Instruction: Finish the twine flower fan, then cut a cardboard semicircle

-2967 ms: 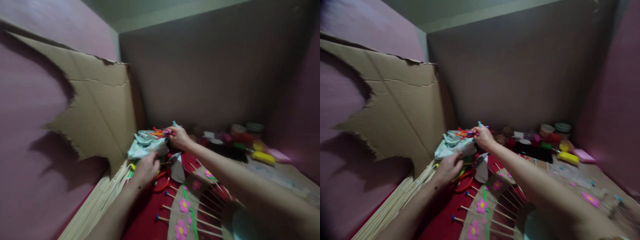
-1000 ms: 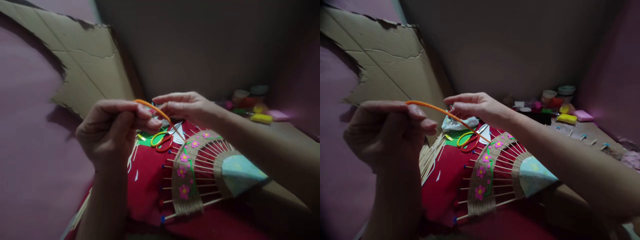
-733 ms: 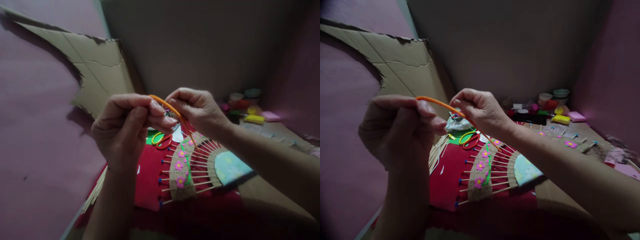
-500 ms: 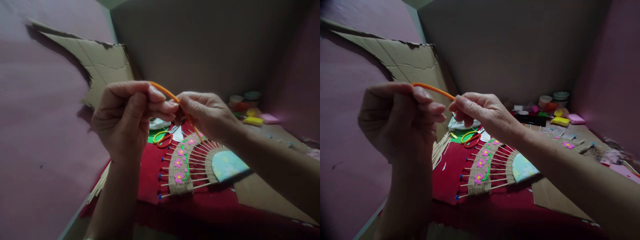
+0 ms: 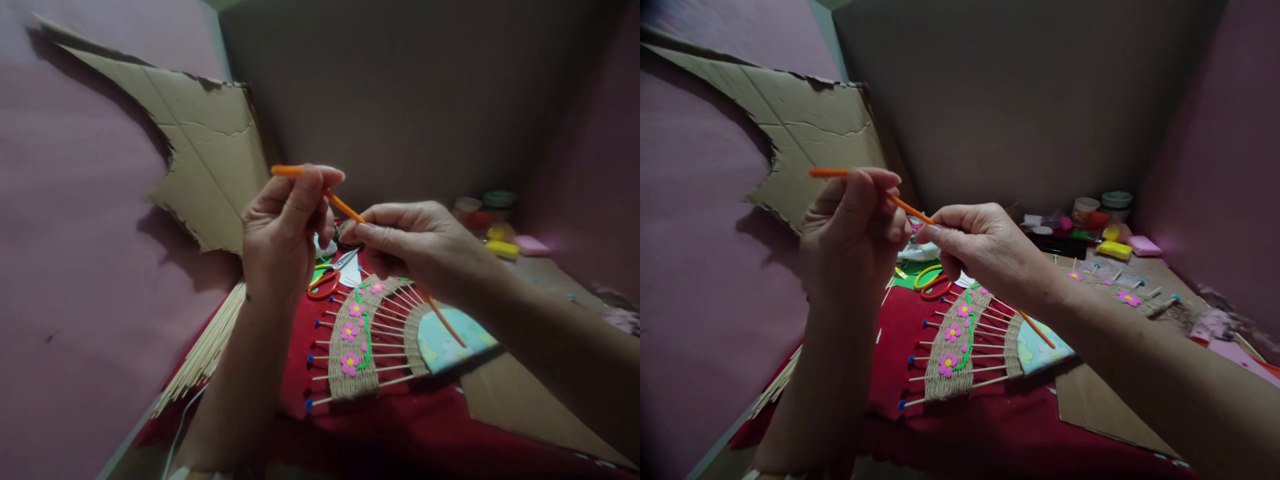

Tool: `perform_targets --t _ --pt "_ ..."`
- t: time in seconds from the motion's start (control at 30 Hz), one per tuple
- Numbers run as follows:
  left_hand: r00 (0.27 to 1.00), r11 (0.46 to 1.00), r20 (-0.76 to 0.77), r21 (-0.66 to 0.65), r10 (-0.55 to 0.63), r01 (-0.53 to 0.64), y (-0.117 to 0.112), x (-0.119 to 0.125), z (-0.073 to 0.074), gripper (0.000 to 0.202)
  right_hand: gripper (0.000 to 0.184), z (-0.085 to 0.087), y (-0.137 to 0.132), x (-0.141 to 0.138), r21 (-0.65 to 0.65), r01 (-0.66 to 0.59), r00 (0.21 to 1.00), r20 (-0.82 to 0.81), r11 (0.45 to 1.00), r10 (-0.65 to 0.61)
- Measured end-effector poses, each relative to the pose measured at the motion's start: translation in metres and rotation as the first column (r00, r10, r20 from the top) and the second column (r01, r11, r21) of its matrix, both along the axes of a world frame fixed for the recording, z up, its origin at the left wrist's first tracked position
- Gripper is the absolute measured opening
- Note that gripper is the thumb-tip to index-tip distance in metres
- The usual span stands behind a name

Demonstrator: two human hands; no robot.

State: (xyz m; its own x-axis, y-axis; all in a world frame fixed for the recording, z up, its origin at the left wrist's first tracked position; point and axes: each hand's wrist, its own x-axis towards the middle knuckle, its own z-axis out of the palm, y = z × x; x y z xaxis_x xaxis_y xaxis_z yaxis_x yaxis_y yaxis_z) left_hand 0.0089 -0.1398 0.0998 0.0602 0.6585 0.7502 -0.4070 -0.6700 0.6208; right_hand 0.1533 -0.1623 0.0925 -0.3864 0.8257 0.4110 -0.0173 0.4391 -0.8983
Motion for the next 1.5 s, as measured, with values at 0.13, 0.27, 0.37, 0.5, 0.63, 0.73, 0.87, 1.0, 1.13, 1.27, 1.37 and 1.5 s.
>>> perform_targets --t 0.13,0.27,0.37,0.5,0.63,0.73,0.87,1.0,1.13,1.27,1.37,1.5 --pt "0.991 0.982 0.027 -0.137 -0.127 0.130 0.004 -0.006 0.009 0.041 0.020 -0.005 0.004 0.004 -0.068 -0.060 0.998 0.009 0.996 0.061" --pt "0.987 0.921 -0.026 -0.365 -0.158 0.138 0.009 -0.013 0.020 0.043 0.019 -0.017 0.013 0.005 -0.191 -0.144 0.990 -0.040 0.971 0.138" --pt "0.977 0.870 -0.050 -0.466 -0.209 0.162 0.013 -0.009 0.024 0.038 0.017 -0.027 0.016 -0.005 -0.321 -0.266 0.962 -0.151 0.909 0.228" --pt "0.961 0.852 0.056 -0.452 -0.271 0.266 0.017 0.001 0.024 0.039 0.017 -0.035 0.013 -0.028 -0.375 -0.386 0.889 -0.395 0.843 0.231" --pt "0.969 0.877 0.060 -0.415 -0.238 0.241 0.022 -0.003 0.022 0.036 0.016 -0.039 0.015 -0.043 -0.372 -0.457 0.843 -0.470 0.808 0.261" --pt "0.962 0.927 -0.196 -0.358 -0.191 0.111 0.033 -0.017 0.025 0.026 0.018 -0.044 0.029 -0.042 -0.355 -0.395 0.891 -0.373 0.847 0.258" --pt "0.714 0.938 -0.647 0.005 0.267 -0.346 0.055 -0.030 0.020 0.015 0.017 -0.061 0.066 -0.030 -0.227 0.127 0.977 0.195 0.965 -0.083" --pt "0.278 0.855 -0.880 0.226 0.385 -0.468 0.079 -0.026 -0.020 0.015 0.017 -0.089 0.104 -0.020 -0.097 0.326 0.756 0.625 0.940 -0.198" --pt "0.170 0.873 -0.940 0.193 0.295 -0.448 0.098 -0.022 -0.076 0.009 0.012 -0.111 0.123 -0.023 0.041 0.376 0.585 0.765 0.926 -0.271" --pt "0.176 0.875 -0.947 0.164 0.269 -0.456 0.108 -0.027 -0.107 0.009 0.014 -0.120 0.132 -0.032 0.060 0.361 0.495 0.834 0.931 -0.246" --pt "0.219 0.872 -0.946 0.110 0.238 -0.476 0.111 -0.031 -0.113 0.010 0.017 -0.121 0.137 -0.035 0.043 0.356 0.474 0.852 0.934 -0.220" --pt "0.312 0.862 -0.932 0.000 0.184 -0.507 0.116 -0.034 -0.119 0.011 0.018 -0.117 0.138 -0.033 0.018 0.367 0.497 0.841 0.930 -0.212"
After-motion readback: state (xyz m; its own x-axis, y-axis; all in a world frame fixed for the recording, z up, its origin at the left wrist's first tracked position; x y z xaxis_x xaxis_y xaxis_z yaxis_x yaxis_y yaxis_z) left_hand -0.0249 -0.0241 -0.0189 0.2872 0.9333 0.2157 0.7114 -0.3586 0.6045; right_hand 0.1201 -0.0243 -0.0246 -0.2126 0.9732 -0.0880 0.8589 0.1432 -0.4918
